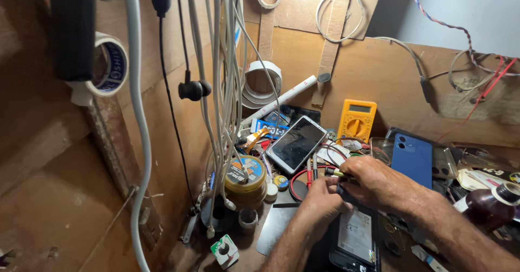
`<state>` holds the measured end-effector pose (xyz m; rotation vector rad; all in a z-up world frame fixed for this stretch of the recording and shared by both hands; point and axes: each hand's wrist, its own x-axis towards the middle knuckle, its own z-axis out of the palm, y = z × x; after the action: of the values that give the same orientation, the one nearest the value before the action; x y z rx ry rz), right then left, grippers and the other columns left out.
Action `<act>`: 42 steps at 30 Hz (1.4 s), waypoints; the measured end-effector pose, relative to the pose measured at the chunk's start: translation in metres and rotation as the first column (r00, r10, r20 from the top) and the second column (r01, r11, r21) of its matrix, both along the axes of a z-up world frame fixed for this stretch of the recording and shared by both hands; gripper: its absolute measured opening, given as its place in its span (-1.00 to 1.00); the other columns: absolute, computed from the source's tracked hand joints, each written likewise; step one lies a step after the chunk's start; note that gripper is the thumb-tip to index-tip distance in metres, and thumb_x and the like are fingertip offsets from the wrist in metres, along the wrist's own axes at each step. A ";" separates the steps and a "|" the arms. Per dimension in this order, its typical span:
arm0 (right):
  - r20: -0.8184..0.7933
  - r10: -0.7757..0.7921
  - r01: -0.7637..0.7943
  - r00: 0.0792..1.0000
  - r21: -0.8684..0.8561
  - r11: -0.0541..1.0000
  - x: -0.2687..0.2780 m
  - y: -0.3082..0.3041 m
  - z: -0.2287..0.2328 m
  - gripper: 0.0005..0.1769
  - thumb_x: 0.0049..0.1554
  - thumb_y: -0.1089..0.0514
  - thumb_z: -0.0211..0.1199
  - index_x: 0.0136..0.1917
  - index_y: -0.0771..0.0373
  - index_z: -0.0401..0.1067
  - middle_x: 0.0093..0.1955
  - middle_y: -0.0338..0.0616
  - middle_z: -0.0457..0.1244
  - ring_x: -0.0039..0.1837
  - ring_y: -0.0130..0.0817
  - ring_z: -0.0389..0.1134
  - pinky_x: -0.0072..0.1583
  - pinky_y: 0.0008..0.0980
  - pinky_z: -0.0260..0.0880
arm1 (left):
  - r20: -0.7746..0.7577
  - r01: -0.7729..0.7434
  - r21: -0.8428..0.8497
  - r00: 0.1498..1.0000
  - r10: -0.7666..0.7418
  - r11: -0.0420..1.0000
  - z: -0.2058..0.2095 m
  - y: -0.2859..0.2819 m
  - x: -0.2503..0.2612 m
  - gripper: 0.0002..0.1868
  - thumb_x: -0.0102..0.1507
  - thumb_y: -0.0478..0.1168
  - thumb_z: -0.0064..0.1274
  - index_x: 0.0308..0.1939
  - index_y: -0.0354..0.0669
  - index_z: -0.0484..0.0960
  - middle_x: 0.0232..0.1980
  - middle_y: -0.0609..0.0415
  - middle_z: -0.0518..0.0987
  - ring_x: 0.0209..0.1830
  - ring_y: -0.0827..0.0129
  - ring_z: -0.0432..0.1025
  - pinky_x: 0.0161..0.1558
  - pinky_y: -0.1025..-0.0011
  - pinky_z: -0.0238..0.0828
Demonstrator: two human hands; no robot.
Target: The person uses a small tool to scrape and clean the internal components of a disassembled smartphone. They hold the device steady with one hand while working on the camera module area and battery connector with the other. The person occasionally lifts the phone to inspect the cleaned area before continuing the scraping motion.
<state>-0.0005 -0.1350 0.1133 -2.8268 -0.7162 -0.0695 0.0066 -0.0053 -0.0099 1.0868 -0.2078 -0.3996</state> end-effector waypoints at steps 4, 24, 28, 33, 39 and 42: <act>-0.005 -0.028 0.028 1.000 -0.030 0.999 0.004 -0.008 -0.011 -0.84 -0.04 0.21 0.32 -0.17 0.32 0.51 -0.24 0.15 0.37 -0.08 0.09 0.43 -0.03 -0.06 0.43 | 0.016 -0.003 -0.035 1.000 0.004 0.999 -0.005 -0.003 0.000 -0.36 -0.02 -0.51 0.08 0.19 -0.51 0.40 -0.14 -0.01 0.60 -0.21 0.38 0.50 -0.20 0.47 0.48; 0.028 0.010 -0.014 1.000 0.150 0.989 -0.005 -0.027 -0.013 -0.83 0.01 0.18 0.32 -0.13 0.29 0.48 -0.23 -0.03 0.32 -0.16 -0.17 0.41 -0.10 -0.19 0.43 | 0.028 0.058 -0.079 0.998 -0.056 0.995 -0.002 0.001 -0.002 -0.34 0.01 -0.57 0.05 0.23 -0.54 0.35 -0.08 -0.07 0.61 -0.14 0.31 0.55 -0.13 0.45 0.52; 0.066 0.097 -0.102 0.993 0.088 0.991 -0.003 -0.019 -0.010 -0.82 -0.01 0.21 0.34 -0.10 0.25 0.51 -0.19 -0.05 0.32 -0.11 -0.11 0.41 -0.08 -0.17 0.43 | 0.003 0.048 -0.096 0.999 -0.047 0.994 -0.002 0.001 -0.001 -0.34 -0.01 -0.59 0.02 0.21 -0.51 0.33 -0.09 -0.06 0.60 -0.18 0.30 0.54 -0.22 0.42 0.51; 0.045 0.183 -0.186 0.982 0.076 0.980 -0.001 -0.013 0.000 -0.82 -0.06 0.23 0.37 -0.13 0.27 0.51 -0.16 -0.05 0.35 -0.06 -0.07 0.42 -0.04 -0.15 0.44 | -0.033 0.039 -0.073 0.999 -0.042 0.997 -0.001 -0.002 0.001 -0.36 -0.01 -0.58 0.01 0.19 -0.48 0.35 -0.10 -0.07 0.62 -0.18 0.30 0.56 -0.18 0.42 0.56; -0.029 0.188 -0.190 0.982 -0.087 0.978 0.002 -0.001 0.014 -0.86 -0.01 0.18 0.33 -0.16 0.26 0.54 -0.17 -0.01 0.36 -0.04 -0.02 0.43 0.01 -0.11 0.42 | -0.033 0.022 -0.062 0.999 -0.024 0.998 0.002 0.000 -0.002 -0.35 -0.02 -0.58 0.00 0.18 -0.38 0.35 -0.06 -0.08 0.65 -0.12 0.30 0.58 -0.11 0.39 0.55; -0.063 0.155 -0.162 0.986 -0.113 0.980 0.000 0.001 0.015 -0.83 0.01 0.13 0.33 -0.16 0.26 0.53 -0.19 0.04 0.35 -0.04 -0.01 0.43 0.02 -0.10 0.43 | 0.001 0.036 -0.068 0.999 -0.036 0.997 0.006 0.000 -0.003 -0.36 -0.03 -0.58 0.00 0.17 -0.42 0.35 -0.06 -0.12 0.64 -0.13 0.27 0.57 -0.12 0.38 0.54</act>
<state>-0.0006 -0.1340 0.1283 -2.8567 -0.9597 0.0781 0.0032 -0.0053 -0.0040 1.0175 -0.2390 -0.4223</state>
